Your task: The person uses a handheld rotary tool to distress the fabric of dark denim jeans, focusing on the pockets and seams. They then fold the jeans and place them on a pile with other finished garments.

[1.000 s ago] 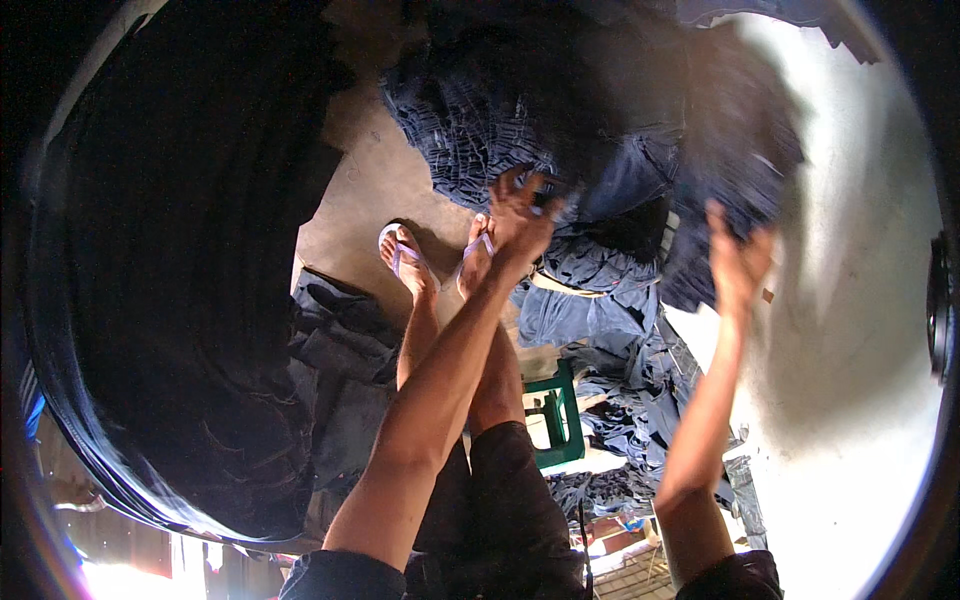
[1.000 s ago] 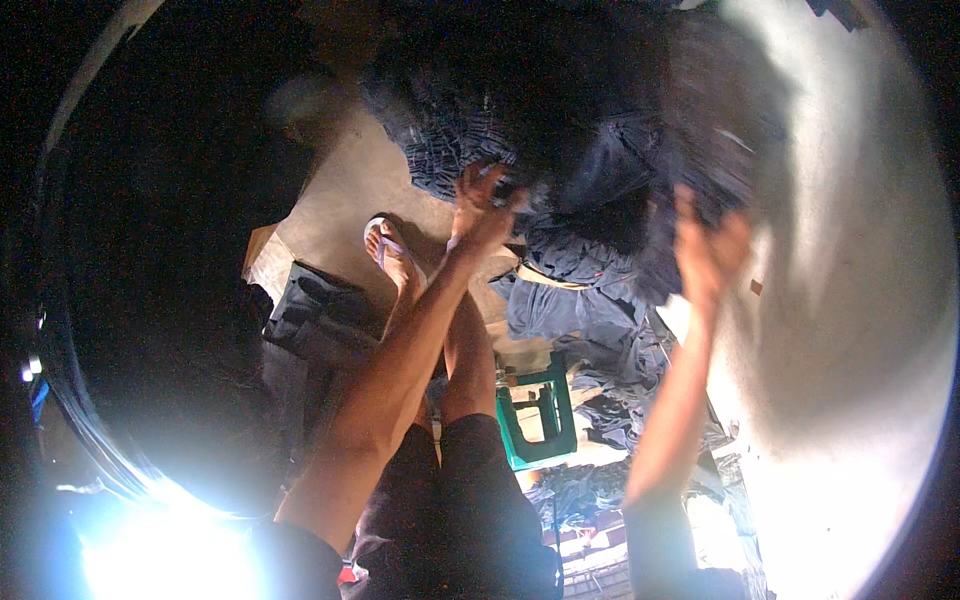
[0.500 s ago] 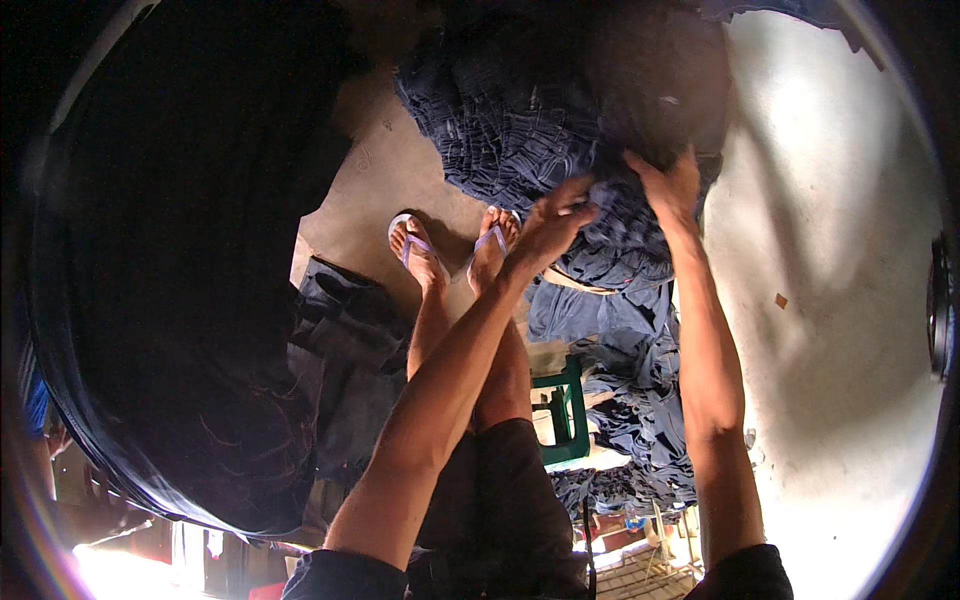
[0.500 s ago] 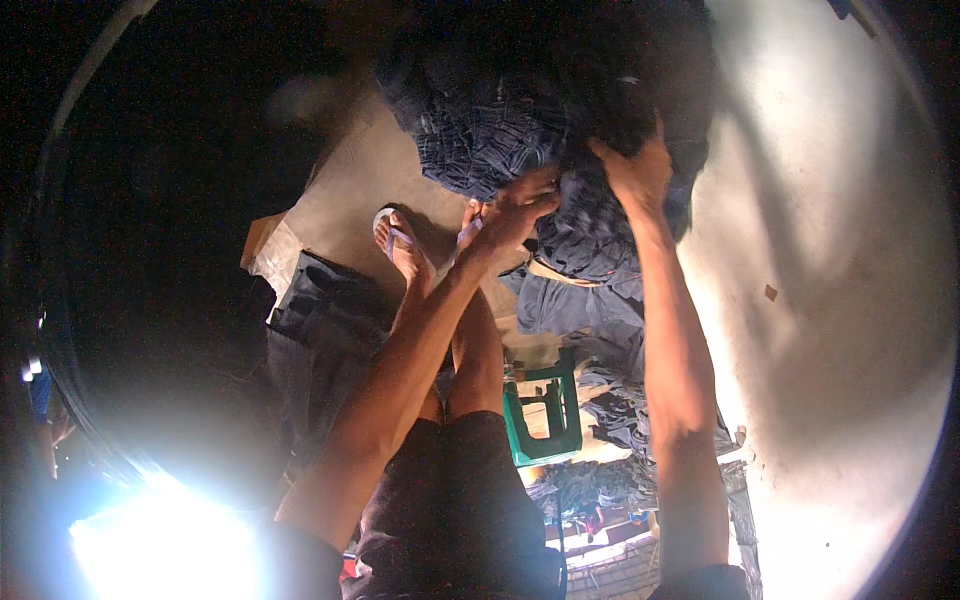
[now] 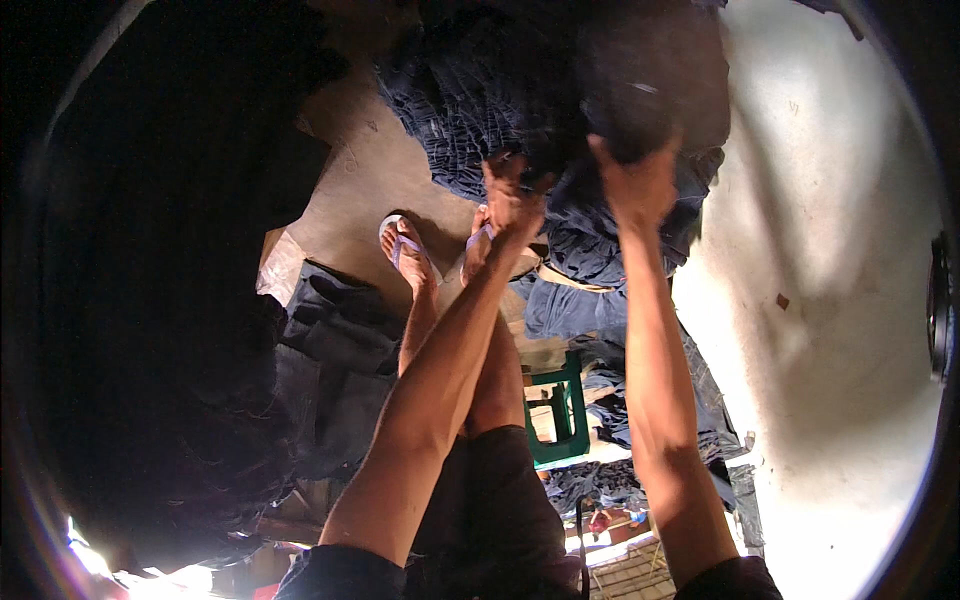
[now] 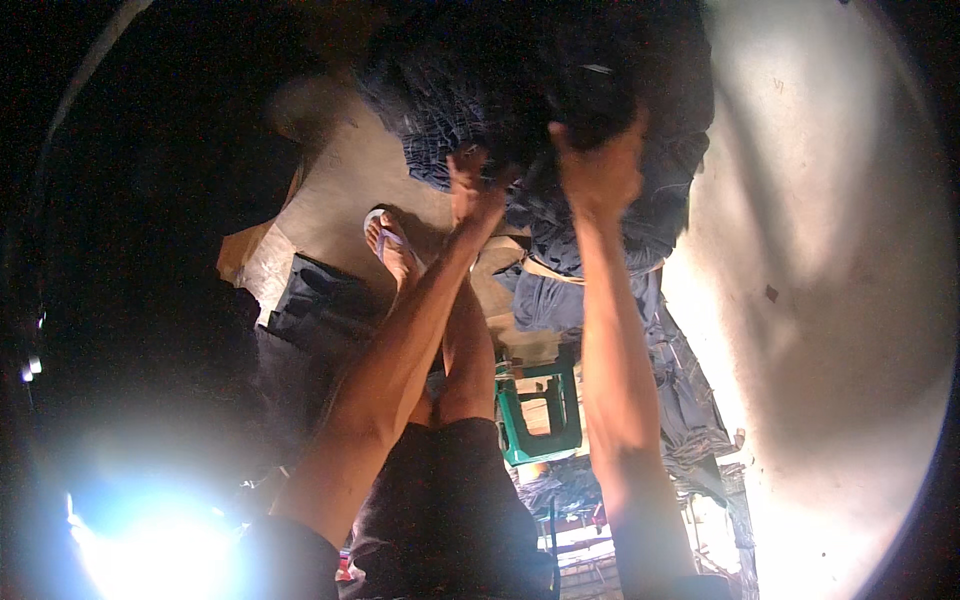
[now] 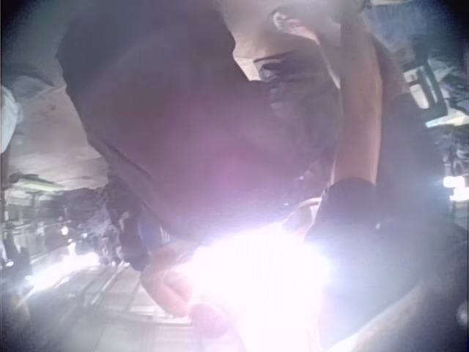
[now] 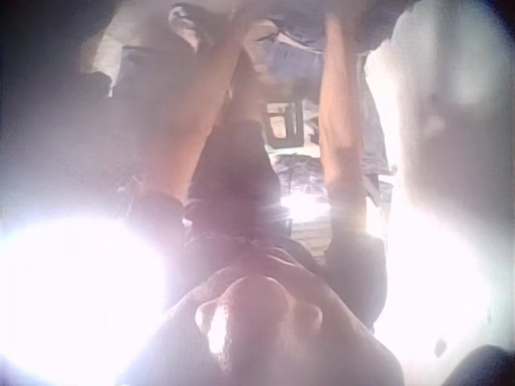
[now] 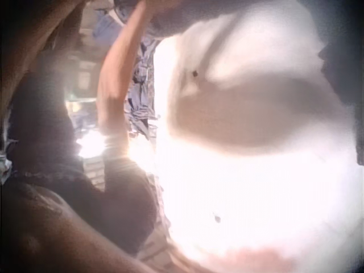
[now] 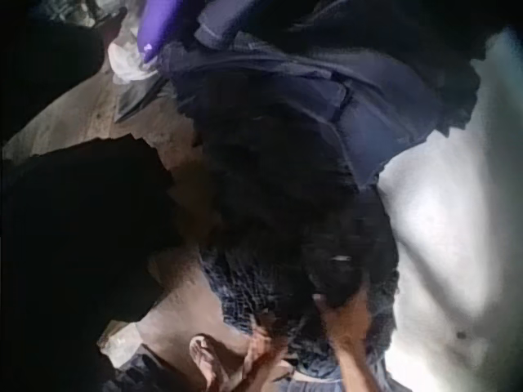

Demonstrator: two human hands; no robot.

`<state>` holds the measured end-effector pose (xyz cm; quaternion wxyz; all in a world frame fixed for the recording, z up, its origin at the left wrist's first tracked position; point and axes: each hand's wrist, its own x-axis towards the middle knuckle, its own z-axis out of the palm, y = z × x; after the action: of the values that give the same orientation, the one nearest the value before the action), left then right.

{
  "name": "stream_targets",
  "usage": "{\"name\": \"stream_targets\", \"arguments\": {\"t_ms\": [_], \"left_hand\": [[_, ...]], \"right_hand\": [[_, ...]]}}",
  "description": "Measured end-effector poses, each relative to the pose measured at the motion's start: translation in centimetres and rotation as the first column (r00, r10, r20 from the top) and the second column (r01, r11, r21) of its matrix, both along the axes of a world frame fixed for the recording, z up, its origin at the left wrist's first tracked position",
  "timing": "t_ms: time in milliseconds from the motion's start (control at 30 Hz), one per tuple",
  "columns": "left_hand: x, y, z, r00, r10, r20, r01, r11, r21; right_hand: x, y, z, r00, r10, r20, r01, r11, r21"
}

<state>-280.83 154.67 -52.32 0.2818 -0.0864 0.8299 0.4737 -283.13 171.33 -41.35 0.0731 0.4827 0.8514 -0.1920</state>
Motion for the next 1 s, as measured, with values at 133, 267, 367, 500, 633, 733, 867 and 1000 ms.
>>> {"name": "stream_targets", "arguments": {"t_ms": [133, 267, 367, 500, 633, 733, 867, 1000], "left_hand": [[0.6, 0.9, 2.8, 0.967, -0.053, 0.251, -0.029, 0.949, 0.314], [1.0, 0.8, 4.4, 0.918, -0.030, 0.394, -0.132, 0.917, 0.377], [0.7, -0.1, 5.1, 0.903, -0.079, 0.423, -0.179, 0.825, 0.536], [0.2, -1.4, 3.9, 0.871, -0.140, 0.471, -0.089, 0.898, 0.431], [1.5, -2.8, 2.0, 0.875, -0.075, 0.477, -0.123, 0.921, 0.369], [2.2, -3.2, 1.0, 0.860, 0.014, 0.509, -0.236, 0.896, 0.375], [-0.1, -0.6, -0.2, 0.858, 0.031, 0.513, -0.180, 0.953, 0.242], [-3.5, 5.0, -0.1, 0.823, 0.105, 0.559, -0.100, 0.994, -0.038]], "right_hand": [[-4.6, -3.8, -3.5, 0.992, 0.049, 0.114, -0.047, 0.999, -0.014], [-5.1, -1.5, -4.6, 0.960, 0.176, 0.219, -0.157, 0.983, -0.099], [-3.3, 2.3, -4.6, 0.978, 0.185, 0.099, -0.162, 0.966, -0.203], [1.5, 8.3, -1.2, 0.948, 0.176, -0.264, -0.254, 0.919, -0.302], [6.2, 12.7, 6.8, 0.973, -0.159, -0.168, 0.038, 0.827, -0.561], [8.3, 13.6, 12.5, 0.958, -0.230, -0.172, 0.144, 0.903, -0.404], [10.4, 13.1, 16.1, 0.895, -0.356, -0.267, 0.259, 0.905, -0.337], [12.0, 12.6, 15.8, 0.811, -0.446, -0.379, 0.311, 0.877, -0.367]]}}
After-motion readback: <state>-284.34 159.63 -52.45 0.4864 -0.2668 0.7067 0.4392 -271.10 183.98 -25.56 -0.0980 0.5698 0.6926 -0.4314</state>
